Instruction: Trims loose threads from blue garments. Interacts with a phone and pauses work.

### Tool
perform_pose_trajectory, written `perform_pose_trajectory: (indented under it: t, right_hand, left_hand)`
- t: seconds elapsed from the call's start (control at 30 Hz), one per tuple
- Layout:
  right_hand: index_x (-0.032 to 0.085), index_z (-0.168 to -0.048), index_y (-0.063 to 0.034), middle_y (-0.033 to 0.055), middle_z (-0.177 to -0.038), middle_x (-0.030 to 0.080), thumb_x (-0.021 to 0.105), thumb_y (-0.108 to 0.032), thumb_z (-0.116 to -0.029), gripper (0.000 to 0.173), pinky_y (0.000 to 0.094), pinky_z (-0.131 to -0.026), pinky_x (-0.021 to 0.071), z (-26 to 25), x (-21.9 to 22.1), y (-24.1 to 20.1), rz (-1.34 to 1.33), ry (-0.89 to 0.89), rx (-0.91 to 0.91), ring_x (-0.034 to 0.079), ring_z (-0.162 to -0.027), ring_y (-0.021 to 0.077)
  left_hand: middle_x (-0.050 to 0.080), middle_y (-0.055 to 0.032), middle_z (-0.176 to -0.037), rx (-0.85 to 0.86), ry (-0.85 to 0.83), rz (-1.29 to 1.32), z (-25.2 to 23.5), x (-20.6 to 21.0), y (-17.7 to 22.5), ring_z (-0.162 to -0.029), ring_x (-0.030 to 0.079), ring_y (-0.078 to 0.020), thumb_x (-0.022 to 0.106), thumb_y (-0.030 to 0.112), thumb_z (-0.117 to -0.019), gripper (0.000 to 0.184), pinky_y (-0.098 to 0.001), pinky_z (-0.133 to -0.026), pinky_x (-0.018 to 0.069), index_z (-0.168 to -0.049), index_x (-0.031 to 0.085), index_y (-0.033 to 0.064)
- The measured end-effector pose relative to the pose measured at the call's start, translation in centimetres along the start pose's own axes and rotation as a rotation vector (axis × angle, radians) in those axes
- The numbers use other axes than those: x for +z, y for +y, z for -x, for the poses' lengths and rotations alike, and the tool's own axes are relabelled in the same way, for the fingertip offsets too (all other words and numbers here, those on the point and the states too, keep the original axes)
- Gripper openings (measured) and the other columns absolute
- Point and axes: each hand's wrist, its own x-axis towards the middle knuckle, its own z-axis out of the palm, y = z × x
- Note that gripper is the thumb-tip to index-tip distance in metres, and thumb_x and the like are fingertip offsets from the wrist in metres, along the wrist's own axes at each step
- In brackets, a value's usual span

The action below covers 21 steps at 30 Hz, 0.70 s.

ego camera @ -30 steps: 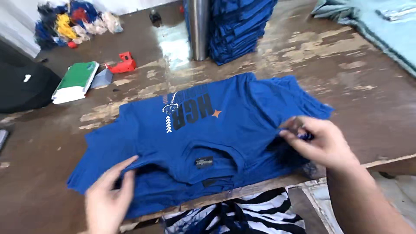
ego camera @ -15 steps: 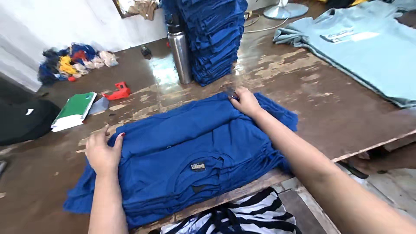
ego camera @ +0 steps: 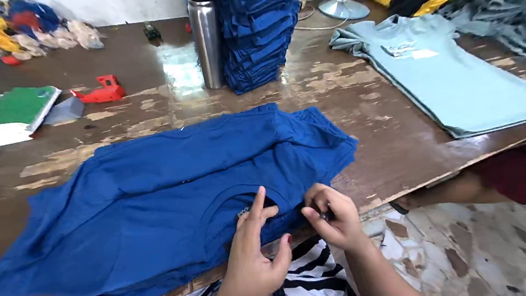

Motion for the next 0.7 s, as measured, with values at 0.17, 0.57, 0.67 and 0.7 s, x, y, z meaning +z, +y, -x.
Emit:
perform_pose_trajectory:
  t: [0.17,0.57,0.67,0.7]
  right_hand:
    - [0.05,-0.092,-0.0079,0.0039,-0.086,0.059,0.059,-0.023,-0.1021,0.021,0.0138,-0.066,0.0471,1.3,-0.3,-1.3,-0.081,0.023,0.074,0.056,-0.075,0.002]
    - [0.056,-0.088,-0.0038,0.0074,-0.076,0.056,0.053,-0.04,-0.1049,0.04,0.0199,-0.066,0.0472,0.3,1.5,0.3,0.082,-0.093,0.036,0.055,-0.071,0.0092]
    - [0.056,-0.085,-0.0056,0.0071,-0.074,0.054,0.053,-0.042,-0.1047,0.041,0.0231,-0.062,0.0458,0.7,2.0,0.3,0.151,-0.078,0.032,0.054,-0.067,0.0118]
    - [0.056,-0.085,-0.0061,0.0071,-0.073,0.055,0.053,-0.042,-0.1045,0.041,0.0245,-0.061,0.0458,0.8,2.1,0.2,0.17,-0.075,0.024,0.054,-0.067,0.0129]
  left_hand:
    - [0.073,-0.0091,-0.109,-0.01,-0.134,-0.316,-1.3,-0.1,0.7,-0.1,0.065,-0.0195,0.062,0.019,-0.0855,0.074,-0.0477,-0.093,0.0448,-0.154,0.042,-0.0011]
    - [0.072,0.0124,-0.097,0.028,0.405,0.412,-1.5,2.0,-1.4,-0.089,0.067,0.0039,0.076,0.014,-0.0914,0.013,-0.0126,-0.079,0.0565,-0.103,0.078,0.0184]
    - [0.071,0.0133,-0.098,0.043,0.417,0.473,-1.3,2.0,-1.5,-0.092,0.066,0.0055,0.07,0.019,-0.0961,0.006,-0.0111,-0.08,0.0549,-0.101,0.074,0.0183]
    - [0.071,0.0127,-0.099,0.046,0.404,0.487,-1.2,2.0,-1.5,-0.093,0.066,0.0054,0.07,0.02,-0.0967,0.006,-0.0111,-0.081,0.0548,-0.1,0.073,0.0177]
